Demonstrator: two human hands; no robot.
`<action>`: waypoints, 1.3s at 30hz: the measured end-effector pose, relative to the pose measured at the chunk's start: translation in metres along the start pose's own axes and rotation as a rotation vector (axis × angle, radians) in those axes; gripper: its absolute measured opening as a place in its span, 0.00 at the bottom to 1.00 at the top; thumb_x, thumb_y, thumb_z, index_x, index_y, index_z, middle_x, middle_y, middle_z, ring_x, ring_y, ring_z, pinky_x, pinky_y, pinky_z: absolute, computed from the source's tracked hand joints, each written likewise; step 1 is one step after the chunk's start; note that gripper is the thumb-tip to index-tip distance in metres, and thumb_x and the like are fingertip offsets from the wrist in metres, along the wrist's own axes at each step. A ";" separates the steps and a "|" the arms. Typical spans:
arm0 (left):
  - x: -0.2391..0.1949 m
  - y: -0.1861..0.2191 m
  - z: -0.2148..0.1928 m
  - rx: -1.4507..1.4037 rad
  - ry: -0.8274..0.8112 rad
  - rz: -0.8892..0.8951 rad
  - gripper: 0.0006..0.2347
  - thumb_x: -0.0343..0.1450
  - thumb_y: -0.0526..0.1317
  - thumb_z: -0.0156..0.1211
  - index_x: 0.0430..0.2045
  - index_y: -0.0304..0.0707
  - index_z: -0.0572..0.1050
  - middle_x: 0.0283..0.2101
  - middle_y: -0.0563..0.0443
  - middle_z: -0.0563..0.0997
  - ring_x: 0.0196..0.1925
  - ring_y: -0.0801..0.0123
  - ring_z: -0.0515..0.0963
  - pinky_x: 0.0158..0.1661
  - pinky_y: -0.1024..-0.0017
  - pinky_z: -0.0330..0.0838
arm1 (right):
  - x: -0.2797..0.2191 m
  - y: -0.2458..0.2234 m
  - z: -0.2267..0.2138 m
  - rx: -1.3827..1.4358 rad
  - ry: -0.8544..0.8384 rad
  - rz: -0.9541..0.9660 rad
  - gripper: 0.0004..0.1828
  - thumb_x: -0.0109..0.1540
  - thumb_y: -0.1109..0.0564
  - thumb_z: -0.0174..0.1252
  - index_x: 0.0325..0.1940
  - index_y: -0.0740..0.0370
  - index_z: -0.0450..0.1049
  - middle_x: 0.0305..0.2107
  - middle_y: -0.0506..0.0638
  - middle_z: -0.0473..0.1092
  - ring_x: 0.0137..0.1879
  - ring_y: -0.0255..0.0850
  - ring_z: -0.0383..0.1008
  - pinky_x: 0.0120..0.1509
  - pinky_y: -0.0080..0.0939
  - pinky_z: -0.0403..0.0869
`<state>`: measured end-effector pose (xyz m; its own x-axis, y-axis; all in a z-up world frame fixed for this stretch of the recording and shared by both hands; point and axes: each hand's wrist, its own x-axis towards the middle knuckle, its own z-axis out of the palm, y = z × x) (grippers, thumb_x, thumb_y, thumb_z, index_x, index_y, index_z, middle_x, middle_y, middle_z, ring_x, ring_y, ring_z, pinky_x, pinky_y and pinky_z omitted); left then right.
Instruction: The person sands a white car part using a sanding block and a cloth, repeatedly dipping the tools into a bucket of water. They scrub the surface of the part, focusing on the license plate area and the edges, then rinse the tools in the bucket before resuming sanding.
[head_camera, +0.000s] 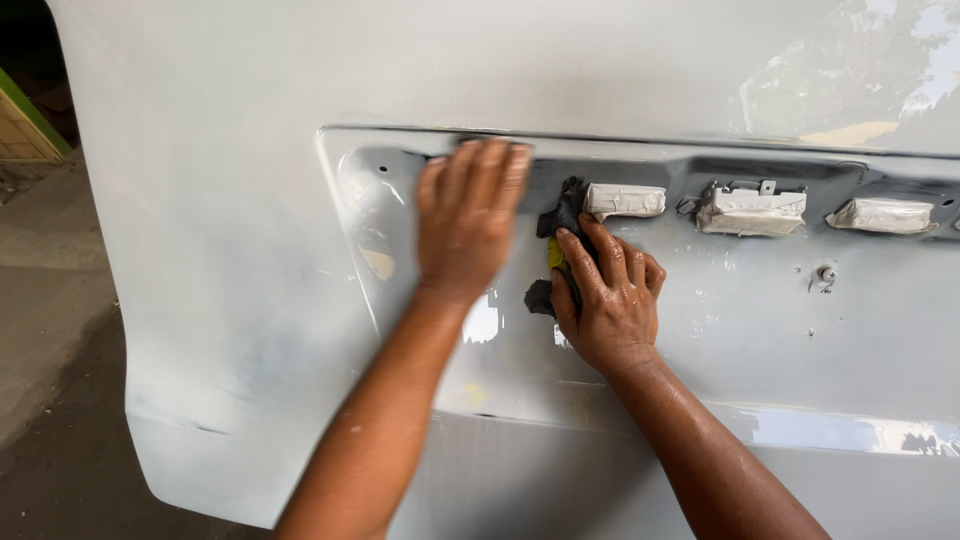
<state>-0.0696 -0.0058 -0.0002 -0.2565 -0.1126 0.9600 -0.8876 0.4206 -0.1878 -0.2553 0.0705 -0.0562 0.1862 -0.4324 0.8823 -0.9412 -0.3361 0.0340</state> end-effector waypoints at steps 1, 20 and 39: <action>-0.005 -0.017 0.000 0.085 0.018 0.024 0.16 0.79 0.31 0.59 0.62 0.44 0.76 0.60 0.51 0.77 0.65 0.61 0.74 0.64 0.53 0.64 | 0.000 0.001 0.002 -0.016 0.003 0.002 0.26 0.65 0.51 0.58 0.68 0.52 0.70 0.65 0.54 0.65 0.66 0.50 0.65 0.71 0.57 0.58; 0.001 0.025 0.005 0.075 0.081 -0.167 0.12 0.77 0.38 0.61 0.56 0.44 0.78 0.57 0.51 0.77 0.60 0.60 0.73 0.55 0.53 0.61 | -0.001 0.001 0.001 -0.001 -0.010 0.009 0.27 0.64 0.52 0.59 0.68 0.54 0.69 0.64 0.55 0.64 0.66 0.52 0.64 0.70 0.57 0.57; 0.056 0.115 0.023 -0.205 -0.043 0.044 0.11 0.76 0.36 0.59 0.51 0.34 0.78 0.54 0.47 0.78 0.58 0.57 0.75 0.59 0.59 0.70 | 0.000 0.016 0.015 -0.064 -0.254 0.113 0.28 0.63 0.46 0.59 0.65 0.58 0.69 0.58 0.56 0.66 0.65 0.51 0.63 0.69 0.59 0.56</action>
<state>-0.1949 0.0158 0.0275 -0.3127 -0.1264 0.9414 -0.7798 0.6001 -0.1785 -0.2663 0.0523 -0.0626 0.1364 -0.6627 0.7364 -0.9743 -0.2242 -0.0213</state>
